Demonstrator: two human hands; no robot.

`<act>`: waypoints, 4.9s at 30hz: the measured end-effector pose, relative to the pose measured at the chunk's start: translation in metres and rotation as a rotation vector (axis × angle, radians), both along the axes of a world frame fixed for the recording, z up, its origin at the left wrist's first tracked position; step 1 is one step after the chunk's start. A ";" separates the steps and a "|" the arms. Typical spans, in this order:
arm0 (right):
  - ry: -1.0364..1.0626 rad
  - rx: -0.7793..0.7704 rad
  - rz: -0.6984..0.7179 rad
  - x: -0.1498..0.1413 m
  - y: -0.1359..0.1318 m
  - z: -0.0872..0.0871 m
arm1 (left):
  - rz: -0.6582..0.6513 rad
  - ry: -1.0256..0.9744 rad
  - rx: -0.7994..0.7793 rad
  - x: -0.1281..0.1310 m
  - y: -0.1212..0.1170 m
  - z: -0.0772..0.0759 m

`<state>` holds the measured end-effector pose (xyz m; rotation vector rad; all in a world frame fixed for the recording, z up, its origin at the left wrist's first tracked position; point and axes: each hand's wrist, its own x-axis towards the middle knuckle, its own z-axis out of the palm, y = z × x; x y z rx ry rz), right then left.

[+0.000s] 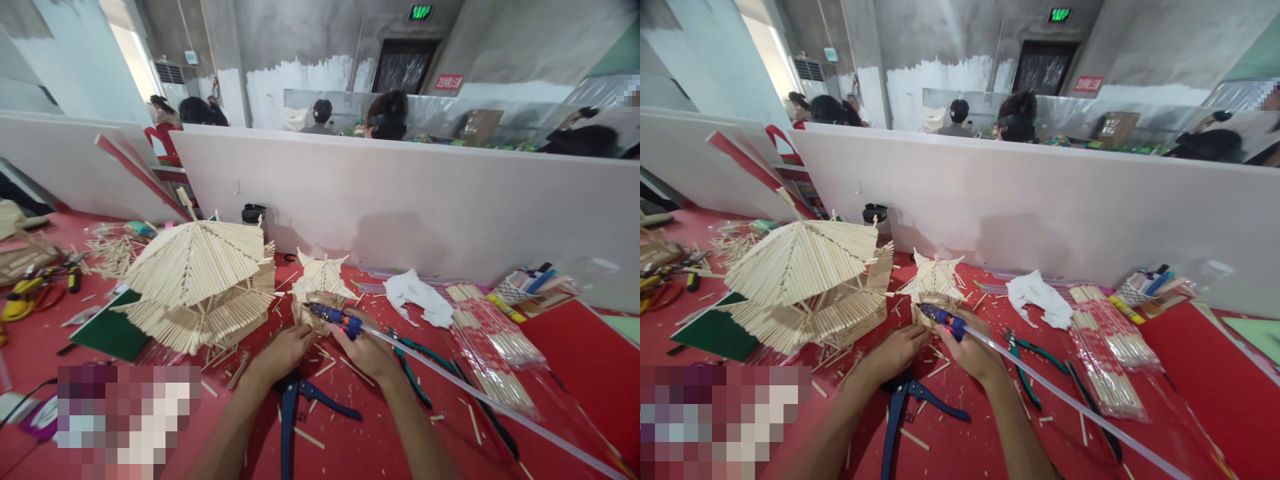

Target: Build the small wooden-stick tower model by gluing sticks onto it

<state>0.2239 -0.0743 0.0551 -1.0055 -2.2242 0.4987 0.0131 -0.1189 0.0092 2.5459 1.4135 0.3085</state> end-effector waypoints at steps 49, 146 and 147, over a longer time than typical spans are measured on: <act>0.037 -0.159 -0.209 0.079 0.028 -0.016 | 0.022 0.048 -0.076 -0.001 0.003 -0.001; 0.379 -0.904 0.067 0.124 0.031 -0.027 | 0.018 -0.224 0.317 -0.013 0.000 0.003; 0.340 -0.894 0.012 0.124 0.032 -0.024 | 0.019 -0.240 0.348 -0.012 -0.001 0.005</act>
